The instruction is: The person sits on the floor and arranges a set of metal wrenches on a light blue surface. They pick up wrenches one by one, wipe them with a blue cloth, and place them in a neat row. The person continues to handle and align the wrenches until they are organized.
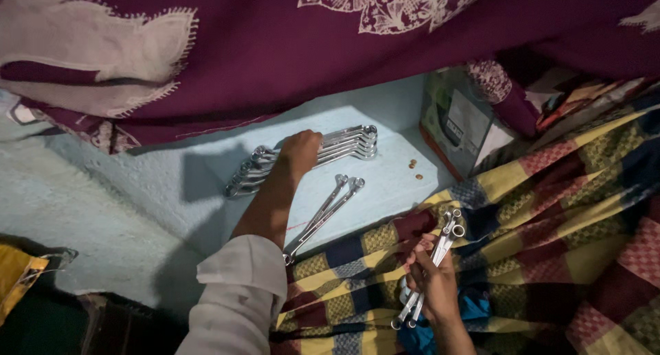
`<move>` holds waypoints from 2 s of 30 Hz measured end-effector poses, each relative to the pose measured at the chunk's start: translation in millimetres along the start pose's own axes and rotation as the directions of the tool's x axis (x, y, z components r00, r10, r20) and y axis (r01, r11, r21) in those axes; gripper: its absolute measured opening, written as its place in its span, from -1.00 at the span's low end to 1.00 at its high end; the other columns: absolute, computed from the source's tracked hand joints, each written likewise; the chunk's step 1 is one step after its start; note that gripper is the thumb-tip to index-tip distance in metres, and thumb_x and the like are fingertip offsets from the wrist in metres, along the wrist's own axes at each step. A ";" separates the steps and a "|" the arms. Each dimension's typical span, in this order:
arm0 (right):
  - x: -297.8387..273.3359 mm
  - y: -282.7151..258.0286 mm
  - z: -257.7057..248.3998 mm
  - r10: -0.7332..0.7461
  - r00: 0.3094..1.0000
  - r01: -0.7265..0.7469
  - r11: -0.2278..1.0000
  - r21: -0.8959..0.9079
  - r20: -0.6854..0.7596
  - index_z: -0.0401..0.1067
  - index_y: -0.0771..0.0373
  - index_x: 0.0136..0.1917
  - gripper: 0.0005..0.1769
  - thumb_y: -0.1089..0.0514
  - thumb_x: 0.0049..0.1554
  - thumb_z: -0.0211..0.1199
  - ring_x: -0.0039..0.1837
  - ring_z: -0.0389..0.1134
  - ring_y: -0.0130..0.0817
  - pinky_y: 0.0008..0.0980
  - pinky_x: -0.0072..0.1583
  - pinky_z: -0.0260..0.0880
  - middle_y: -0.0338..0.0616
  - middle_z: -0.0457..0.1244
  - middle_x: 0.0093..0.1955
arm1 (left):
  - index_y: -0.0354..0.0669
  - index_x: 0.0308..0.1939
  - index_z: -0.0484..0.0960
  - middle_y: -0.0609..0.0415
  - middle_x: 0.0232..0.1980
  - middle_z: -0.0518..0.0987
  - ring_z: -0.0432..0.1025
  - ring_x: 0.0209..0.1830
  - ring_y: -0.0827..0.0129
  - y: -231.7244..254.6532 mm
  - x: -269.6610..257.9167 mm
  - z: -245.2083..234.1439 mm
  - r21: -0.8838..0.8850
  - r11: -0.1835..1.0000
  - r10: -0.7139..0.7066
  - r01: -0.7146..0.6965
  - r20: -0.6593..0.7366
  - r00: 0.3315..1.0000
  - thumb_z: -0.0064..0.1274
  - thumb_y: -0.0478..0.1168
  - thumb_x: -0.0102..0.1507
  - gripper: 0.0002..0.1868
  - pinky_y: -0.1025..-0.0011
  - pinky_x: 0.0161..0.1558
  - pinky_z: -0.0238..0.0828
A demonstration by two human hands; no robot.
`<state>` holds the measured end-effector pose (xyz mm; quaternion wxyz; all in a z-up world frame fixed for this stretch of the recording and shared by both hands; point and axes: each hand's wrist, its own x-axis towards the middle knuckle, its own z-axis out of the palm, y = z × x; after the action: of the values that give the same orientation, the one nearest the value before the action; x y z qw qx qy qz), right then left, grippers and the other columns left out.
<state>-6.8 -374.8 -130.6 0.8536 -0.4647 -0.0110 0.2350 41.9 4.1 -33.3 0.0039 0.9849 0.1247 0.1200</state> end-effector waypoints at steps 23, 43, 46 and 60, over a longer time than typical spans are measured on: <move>-0.4 8.5 -7.3 -0.039 0.996 0.037 0.999 0.031 0.084 0.20 0.13 0.28 -0.66 0.24 0.24 0.09 -0.32 0.17 -0.52 -0.52 -0.39 0.08 -0.20 0.20 -0.20 | -0.23 -0.11 0.67 -0.21 -0.02 0.56 0.43 0.03 -0.09 -4.8 -24.6 39.9 -0.127 0.992 0.006 -0.014 -0.063 0.998 0.01 -0.23 0.27 -0.79 0.08 0.13 0.35; 8.6 43.9 7.5 0.014 0.998 -0.006 0.992 -0.130 0.057 0.25 0.06 0.13 -0.80 0.22 0.24 0.13 -0.46 0.02 -0.60 -0.50 -0.46 -0.06 -0.31 0.18 -0.34 | -0.23 0.37 0.41 -0.16 0.24 0.43 0.33 0.17 0.00 36.3 -85.0 51.0 0.038 0.999 -0.006 0.022 -0.374 0.928 0.01 -0.06 0.30 -0.41 0.02 0.14 0.21; 14.3 56.7 5.5 -0.033 0.995 0.047 0.988 -0.145 0.099 0.25 0.10 0.11 -0.84 0.21 0.26 0.14 -0.49 -0.01 -0.59 -0.49 -0.46 -0.06 -0.36 0.08 -0.43 | -0.20 0.38 0.42 -0.15 0.29 0.43 0.35 0.19 0.01 34.7 -84.7 53.2 0.048 0.999 -0.006 0.024 -0.352 0.936 -0.02 -0.08 0.34 -0.46 0.03 0.17 0.21; 7.4 49.1 14.8 -0.001 0.998 0.007 0.994 -0.105 0.056 0.20 0.07 0.13 -0.83 0.14 0.27 0.07 -0.46 0.05 -0.55 -0.48 -0.46 0.00 -0.25 0.24 -0.29 | -0.28 0.36 0.41 -0.17 0.31 0.44 0.35 0.24 0.04 34.5 -83.3 54.5 0.009 1.000 0.007 -0.004 -0.306 0.952 -0.08 -0.07 0.39 -0.48 0.03 0.26 0.19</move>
<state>-22.9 -337.6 -162.9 0.8279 -0.5021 -0.0482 0.2452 -15.0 -48.6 -104.6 -0.0197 0.9548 0.1216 0.2704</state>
